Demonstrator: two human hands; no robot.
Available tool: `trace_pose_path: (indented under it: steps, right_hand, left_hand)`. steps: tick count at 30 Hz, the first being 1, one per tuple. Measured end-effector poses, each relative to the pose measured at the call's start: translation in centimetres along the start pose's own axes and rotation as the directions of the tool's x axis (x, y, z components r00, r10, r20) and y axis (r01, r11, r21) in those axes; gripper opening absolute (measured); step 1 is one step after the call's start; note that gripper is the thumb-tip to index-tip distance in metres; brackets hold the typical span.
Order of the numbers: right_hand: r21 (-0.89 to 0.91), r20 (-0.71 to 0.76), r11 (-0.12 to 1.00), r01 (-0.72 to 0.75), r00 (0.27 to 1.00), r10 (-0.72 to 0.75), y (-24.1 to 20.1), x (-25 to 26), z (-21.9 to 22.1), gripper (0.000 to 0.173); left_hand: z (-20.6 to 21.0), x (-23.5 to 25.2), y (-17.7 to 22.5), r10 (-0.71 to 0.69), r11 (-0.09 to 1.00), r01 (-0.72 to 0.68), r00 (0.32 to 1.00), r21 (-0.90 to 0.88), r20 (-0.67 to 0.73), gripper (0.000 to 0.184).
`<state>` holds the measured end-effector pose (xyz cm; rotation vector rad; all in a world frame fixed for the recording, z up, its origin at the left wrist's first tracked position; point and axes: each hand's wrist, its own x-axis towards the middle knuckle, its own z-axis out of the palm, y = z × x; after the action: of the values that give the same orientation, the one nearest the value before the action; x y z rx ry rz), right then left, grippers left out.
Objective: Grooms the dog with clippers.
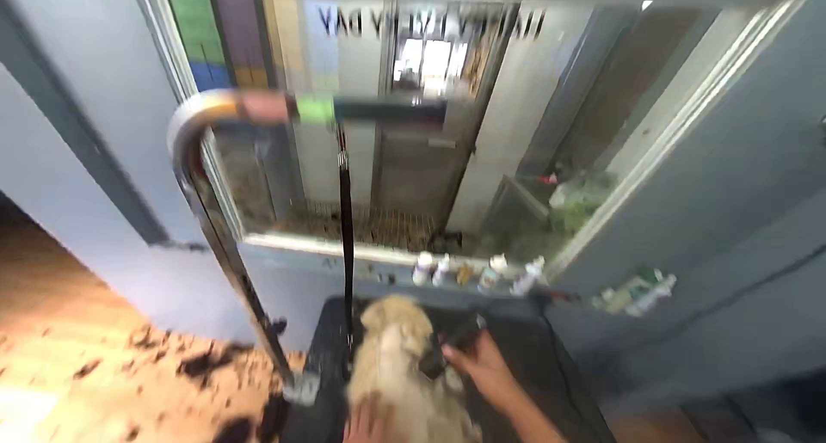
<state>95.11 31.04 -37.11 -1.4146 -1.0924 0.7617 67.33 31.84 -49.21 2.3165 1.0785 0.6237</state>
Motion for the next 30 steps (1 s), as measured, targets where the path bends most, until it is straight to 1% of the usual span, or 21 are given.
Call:
trace_pose_path:
  steps: [1,2,3,6,8,11,12,14,16,17,18,20,21,22,24,26,27,29,30]
  right_hand:
    - [-0.06,0.071,0.998,-0.002,0.997,0.006,0.4,0.7,-0.1,0.083]
    - [-0.102,0.121,0.994,-0.03,0.992,0.042,0.5,1.2,0.1,0.08]
    - [-0.114,0.141,0.993,-0.039,0.989,0.055,0.7,1.6,0.6,0.077]
    - [-0.115,0.117,0.993,-0.037,0.992,0.051,1.7,2.6,2.3,0.076]
    - [-0.143,0.118,0.987,-0.078,0.988,0.096,3.0,2.7,3.1,0.077]
    - [-0.186,0.188,0.971,-0.149,0.965,0.184,3.5,2.0,4.5,0.079]
    - [-0.215,0.229,0.963,-0.164,0.95,0.213,3.1,1.3,5.2,0.081]
    - [-0.308,0.357,0.943,-0.126,0.903,0.238,1.8,0.0,6.2,0.082]
    - [-0.321,0.476,0.944,-0.069,0.851,0.224,0.8,-0.1,6.6,0.077]
    - [-0.293,0.486,0.955,-0.047,0.853,0.191,0.5,0.4,6.5,0.073]
    - [-0.262,0.454,0.965,-0.022,0.88,0.143,0.7,1.1,6.3,0.071]
    - [-0.204,0.335,0.979,0.03,0.941,0.04,2.2,2.9,5.6,0.075]
    - [-0.205,0.301,0.978,0.044,0.953,0.021,2.9,3.5,5.3,0.078]
    - [-0.228,0.304,0.973,0.045,0.952,0.027,3.1,3.5,5.2,0.079]
    - [-0.304,0.387,0.952,0.042,0.918,0.083,2.2,1.6,5.7,0.08]
    - [-0.346,0.504,0.937,0.04,0.851,0.149,1.3,-1.1,6.7,0.079]
    - [-0.347,0.557,0.937,0.034,0.811,0.177,1.0,-1.9,7.0,0.078]
    - [-0.304,0.645,0.953,0.006,0.737,0.201,0.3,-1.7,6.7,0.073]
    - [-0.267,0.658,0.964,0.003,0.731,0.18,0.1,-1.1,6.3,0.07]
  left_hand:
    - [0.1,-0.4,-0.1,-0.005,1.0,0.005,1.0,-0.019,-0.017,0.057]
    - [0.3,-0.9,-0.2,-0.012,0.999,0.011,0.999,-0.039,-0.031,0.055]
    - [0.7,-1.4,-0.4,-0.015,0.998,0.011,0.998,-0.06,-0.054,0.052]
    - [2.1,-2.3,-1.2,-0.002,0.995,-0.013,0.988,-0.095,-0.156,0.044]
    - [2.5,-2.9,-1.3,-0.011,0.993,-0.011,0.983,-0.117,-0.181,0.043]
    - [2.5,-3.4,-1.1,-0.029,0.987,-0.004,0.978,-0.158,-0.206,0.041]
    - [2.6,-3.6,-1.2,-0.022,0.987,-0.015,0.974,-0.163,-0.225,0.04]
    - [2.8,-4.1,-1.2,0.016,0.985,-0.062,0.962,-0.162,-0.272,0.034]
    - [3.0,-4.5,-1.1,0.066,0.981,-0.116,0.952,-0.153,-0.299,0.026]
    - [3.1,-4.6,-1.1,0.085,0.979,-0.138,0.947,-0.152,-0.31,0.023]
    - [3.3,-4.8,-0.9,0.098,0.977,-0.153,0.941,-0.149,-0.323,0.021]
    - [3.6,-4.9,-0.7,0.105,0.977,-0.161,0.936,-0.141,-0.337,0.02]
    - [3.7,-4.9,-0.5,0.1,0.977,-0.156,0.936,-0.143,-0.338,0.019]
    - [3.7,-4.8,-0.5,0.092,0.978,-0.149,0.936,-0.145,-0.34,0.019]
    - [3.7,-4.7,-0.5,0.094,0.976,-0.155,0.931,-0.149,-0.353,0.019]
    - [3.5,-4.9,-0.5,0.123,0.968,-0.193,0.924,-0.162,-0.362,0.018]
    - [3.5,-5.1,-0.5,0.144,0.962,-0.217,0.919,-0.166,-0.368,0.017]
    - [3.7,-5.6,-0.5,0.179,0.953,-0.255,0.91,-0.164,-0.375,0.016]
    - [3.8,-5.9,-0.5,0.19,0.95,-0.268,0.904,-0.161,-0.384,0.016]
